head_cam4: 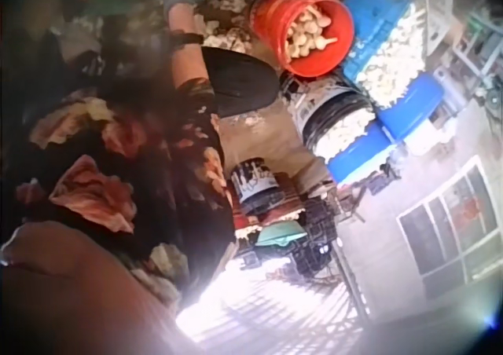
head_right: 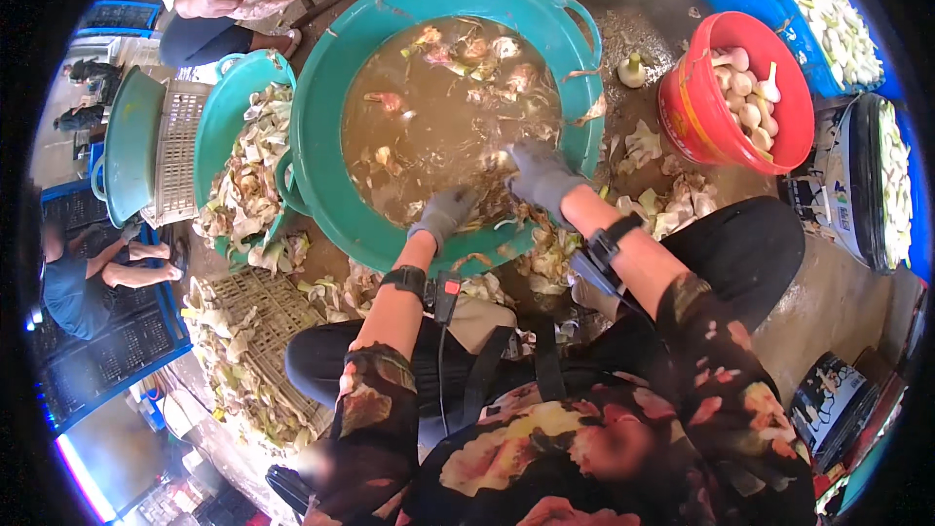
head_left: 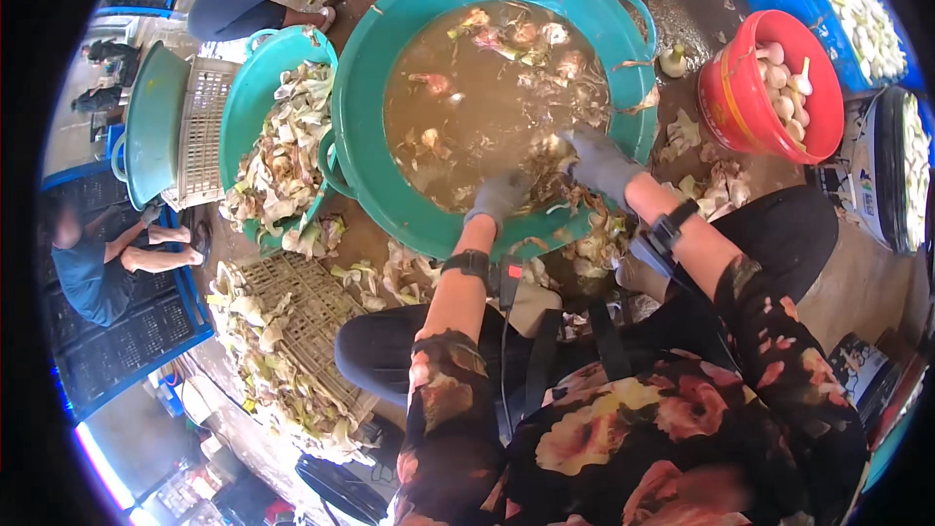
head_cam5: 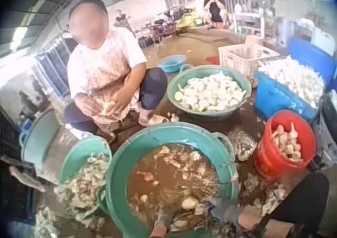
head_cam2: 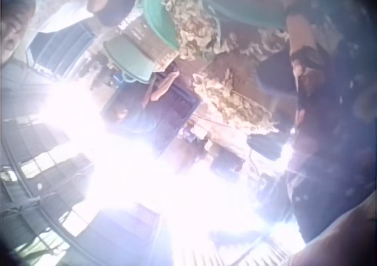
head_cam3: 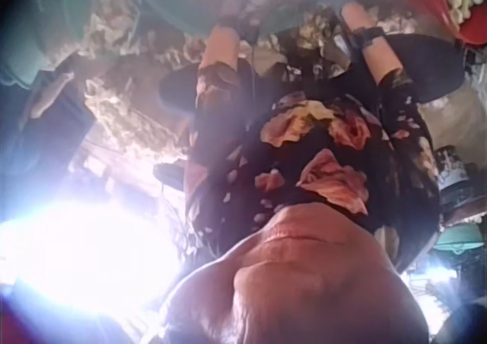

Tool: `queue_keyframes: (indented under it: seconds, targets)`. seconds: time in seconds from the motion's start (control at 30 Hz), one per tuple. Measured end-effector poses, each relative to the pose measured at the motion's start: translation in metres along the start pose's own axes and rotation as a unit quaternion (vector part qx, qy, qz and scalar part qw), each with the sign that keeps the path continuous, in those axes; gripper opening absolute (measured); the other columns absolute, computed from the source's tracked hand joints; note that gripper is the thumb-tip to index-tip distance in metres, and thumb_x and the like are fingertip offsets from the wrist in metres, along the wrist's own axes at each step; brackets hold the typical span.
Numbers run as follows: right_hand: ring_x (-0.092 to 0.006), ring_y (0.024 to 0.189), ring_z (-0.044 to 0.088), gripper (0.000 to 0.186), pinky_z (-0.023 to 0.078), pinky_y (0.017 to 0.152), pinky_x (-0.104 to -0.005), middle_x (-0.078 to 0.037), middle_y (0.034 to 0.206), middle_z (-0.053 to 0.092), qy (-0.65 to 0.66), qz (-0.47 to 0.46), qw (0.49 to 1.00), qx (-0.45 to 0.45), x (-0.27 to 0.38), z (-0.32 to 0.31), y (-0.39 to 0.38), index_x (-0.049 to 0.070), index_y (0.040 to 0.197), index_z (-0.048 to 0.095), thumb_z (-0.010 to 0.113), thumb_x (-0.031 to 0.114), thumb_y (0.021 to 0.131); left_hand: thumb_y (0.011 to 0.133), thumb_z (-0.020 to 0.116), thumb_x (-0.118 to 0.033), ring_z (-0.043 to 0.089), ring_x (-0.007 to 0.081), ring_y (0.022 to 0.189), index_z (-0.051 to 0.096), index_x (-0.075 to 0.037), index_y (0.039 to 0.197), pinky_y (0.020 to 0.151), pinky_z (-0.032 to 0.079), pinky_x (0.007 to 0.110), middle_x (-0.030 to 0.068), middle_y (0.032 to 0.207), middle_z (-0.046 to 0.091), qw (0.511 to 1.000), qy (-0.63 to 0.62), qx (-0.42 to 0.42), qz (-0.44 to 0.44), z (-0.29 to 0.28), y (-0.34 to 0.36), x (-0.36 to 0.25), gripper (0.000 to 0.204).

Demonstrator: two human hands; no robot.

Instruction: Peeling and washing root vegetables by hand in a processing facility.

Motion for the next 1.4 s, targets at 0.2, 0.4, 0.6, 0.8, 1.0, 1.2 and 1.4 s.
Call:
queue_keyframes:
  seconds: [0.2,0.4,0.6,0.8,1.0,1.2,1.4]
  targets:
    - [-0.0284,0.099,0.047,0.05,0.039,0.081,-0.0359,-0.015,0.11,0.046,-0.075,0.05,0.996,0.022,-0.011,0.029,0.047,0.014,0.116,0.039,0.053,0.021,0.068,0.072,0.052,-0.027,0.052,0.0312,0.084,0.056,-0.004,0.088,0.074,0.04,0.037,0.0174,0.087,0.055,0.999,0.002,0.036,0.018,-0.012,-0.085,-0.051,0.028]
    - [-0.0266,0.103,0.044,0.059,0.036,0.085,-0.0325,-0.015,0.112,0.045,-0.047,0.089,0.991,0.088,-0.016,0.043,0.064,0.01,0.119,0.035,0.055,0.019,0.064,0.069,0.058,-0.017,0.053,0.0286,0.081,0.056,-0.005,0.085,0.07,0.041,0.035,0.0143,0.083,0.056,0.956,-0.01,-0.261,0.137,-0.021,-0.155,-0.05,0.02]
    - [-0.0154,0.069,0.055,0.05,0.045,0.055,-0.0251,-0.008,0.085,0.056,0.423,0.107,0.895,0.086,-0.021,0.024,0.039,0.007,0.112,0.043,0.062,0.013,0.066,0.072,0.057,-0.012,0.053,0.0151,0.061,0.056,-0.003,0.085,0.055,0.042,0.023,0.0079,0.072,0.056,0.937,-0.163,-0.293,0.093,-0.029,-0.135,-0.039,0.016]
    - [-0.0064,0.068,0.051,0.04,0.044,0.056,-0.0195,-0.001,0.084,0.055,0.588,0.06,0.799,0.109,0.052,-0.002,-0.021,0.006,0.107,0.046,0.06,0.012,0.07,0.073,0.058,-0.017,0.052,0.0071,0.055,0.056,0.003,0.087,0.05,0.041,0.019,0.0034,0.065,0.053,0.882,-0.369,-0.292,0.021,-0.031,-0.096,-0.019,0.024]
    - [-0.0096,0.073,0.052,0.043,0.043,0.064,-0.0222,-0.004,0.087,0.056,0.42,-0.003,0.907,0.026,0.054,-0.004,-0.037,0.005,0.109,0.045,0.06,0.012,0.069,0.07,0.057,-0.024,0.056,0.0189,0.059,0.059,-0.003,0.082,0.055,0.043,0.027,0.0114,0.069,0.058,0.921,-0.267,-0.285,-0.004,-0.033,-0.109,-0.044,0.024]
    - [-0.0206,0.086,0.053,0.049,0.041,0.075,-0.0293,-0.011,0.094,0.056,0.213,-0.071,0.974,-0.019,0.052,0.01,-0.043,0.012,0.108,0.048,0.063,0.01,0.061,0.067,0.055,-0.024,0.056,0.0287,0.066,0.061,-0.007,0.074,0.059,0.044,0.034,0.0133,0.071,0.057,0.955,-0.065,-0.287,0.025,-0.027,-0.119,-0.04,0.019]
    - [-0.024,0.089,0.053,0.049,0.042,0.075,-0.0299,-0.014,0.098,0.054,0.109,-0.058,0.992,-0.002,0.065,0.006,-0.061,0.012,0.105,0.049,0.06,0.006,0.057,0.064,0.051,-0.025,0.055,0.0293,0.066,0.06,-0.01,0.069,0.061,0.044,0.036,0.0122,0.069,0.057,0.976,-0.057,-0.205,-0.046,-0.025,-0.127,-0.037,0.018]
Point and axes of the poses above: each hand's wrist, its own y-axis towards the middle knuckle, its own z-axis out of the palm, x = y × z, the point moved 1 cm from there along y, towards the middle knuckle
